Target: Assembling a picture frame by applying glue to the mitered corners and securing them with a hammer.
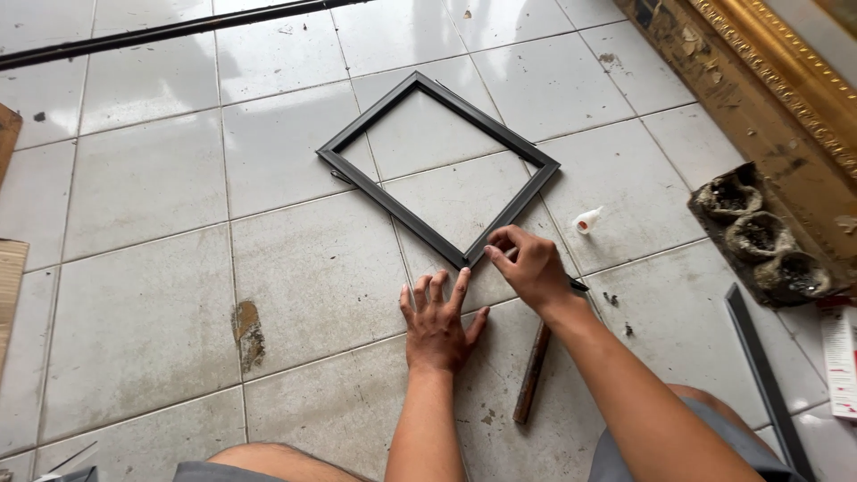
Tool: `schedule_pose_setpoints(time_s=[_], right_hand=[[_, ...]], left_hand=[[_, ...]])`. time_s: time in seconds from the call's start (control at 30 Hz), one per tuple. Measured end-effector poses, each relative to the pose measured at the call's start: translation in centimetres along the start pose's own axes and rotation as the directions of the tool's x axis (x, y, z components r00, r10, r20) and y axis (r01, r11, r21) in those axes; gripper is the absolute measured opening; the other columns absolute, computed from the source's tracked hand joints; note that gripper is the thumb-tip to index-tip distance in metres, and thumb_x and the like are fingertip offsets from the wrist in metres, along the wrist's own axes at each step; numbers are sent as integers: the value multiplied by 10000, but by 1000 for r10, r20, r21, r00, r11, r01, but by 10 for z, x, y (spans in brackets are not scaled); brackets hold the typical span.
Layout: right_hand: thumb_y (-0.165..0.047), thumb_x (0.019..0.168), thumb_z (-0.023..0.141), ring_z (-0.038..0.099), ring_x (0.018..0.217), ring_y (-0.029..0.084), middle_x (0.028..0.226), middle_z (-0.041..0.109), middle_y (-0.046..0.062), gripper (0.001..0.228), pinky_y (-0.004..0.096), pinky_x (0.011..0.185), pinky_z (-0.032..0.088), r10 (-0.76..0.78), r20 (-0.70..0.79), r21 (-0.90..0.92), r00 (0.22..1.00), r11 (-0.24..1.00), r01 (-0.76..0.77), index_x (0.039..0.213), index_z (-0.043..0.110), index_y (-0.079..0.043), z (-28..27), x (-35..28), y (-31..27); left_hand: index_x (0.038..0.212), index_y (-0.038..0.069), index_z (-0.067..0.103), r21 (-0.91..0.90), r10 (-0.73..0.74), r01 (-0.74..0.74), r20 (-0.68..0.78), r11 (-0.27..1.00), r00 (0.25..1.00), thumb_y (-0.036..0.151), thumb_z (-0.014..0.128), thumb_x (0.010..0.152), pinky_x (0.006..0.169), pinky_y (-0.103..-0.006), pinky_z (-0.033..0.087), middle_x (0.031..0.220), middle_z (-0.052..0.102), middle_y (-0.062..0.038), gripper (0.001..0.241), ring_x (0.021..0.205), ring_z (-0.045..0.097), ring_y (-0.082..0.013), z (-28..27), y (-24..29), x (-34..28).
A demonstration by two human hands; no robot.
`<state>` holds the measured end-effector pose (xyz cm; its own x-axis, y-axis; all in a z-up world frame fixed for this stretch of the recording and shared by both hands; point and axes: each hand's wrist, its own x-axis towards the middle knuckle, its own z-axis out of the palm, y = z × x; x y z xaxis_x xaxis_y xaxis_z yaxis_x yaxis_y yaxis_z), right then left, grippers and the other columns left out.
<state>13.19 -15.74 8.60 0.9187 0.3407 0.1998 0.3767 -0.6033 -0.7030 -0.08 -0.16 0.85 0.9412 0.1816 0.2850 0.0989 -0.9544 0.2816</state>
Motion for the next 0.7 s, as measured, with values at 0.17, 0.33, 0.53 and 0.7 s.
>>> schedule_pose_setpoints(time_s=[0.17,0.33,0.53,0.7], right_hand=[[-630,995,649,786,1175,427,1131,861,172,570,563,998,616,597,315,-633,738,712,-305,1096,874,-116,-73,-33,-53],[-705,905,644,836,1146,396,877,896,135,703,526,1022,622,718,335,-609,610,659,-441,1022,905,-63,-62,-70,-2],[-274,941,739,783,521,283,800,817,195,287,390,411,687,701,148,67,698,697,-714,1041,747,-5,-40,-75,-18],[-319,1085,550,838,904,444,917,857,197,445,631,769,641,355,111,-83,928,934,-348,1519,529,-219,-23,-77,-60]], left_hand=[[1674,385,491,-38,-19,20,34,999,999,698,702,932,1287,-706,253,1490,498,-33,832,1486,407,-306,0,0,-1],[1687,382,481,-59,-28,31,35,998,999,711,695,936,1294,-712,247,1495,514,-30,847,1490,416,-306,-1,-1,1],[1655,389,523,-34,-11,10,-24,999,1000,693,694,940,1281,-707,283,1475,520,-30,795,1464,442,-306,2,-3,3],[1617,375,576,-33,2,-4,-46,999,999,712,706,921,1264,-707,304,1463,541,-40,784,1460,449,-311,6,-4,-1]])
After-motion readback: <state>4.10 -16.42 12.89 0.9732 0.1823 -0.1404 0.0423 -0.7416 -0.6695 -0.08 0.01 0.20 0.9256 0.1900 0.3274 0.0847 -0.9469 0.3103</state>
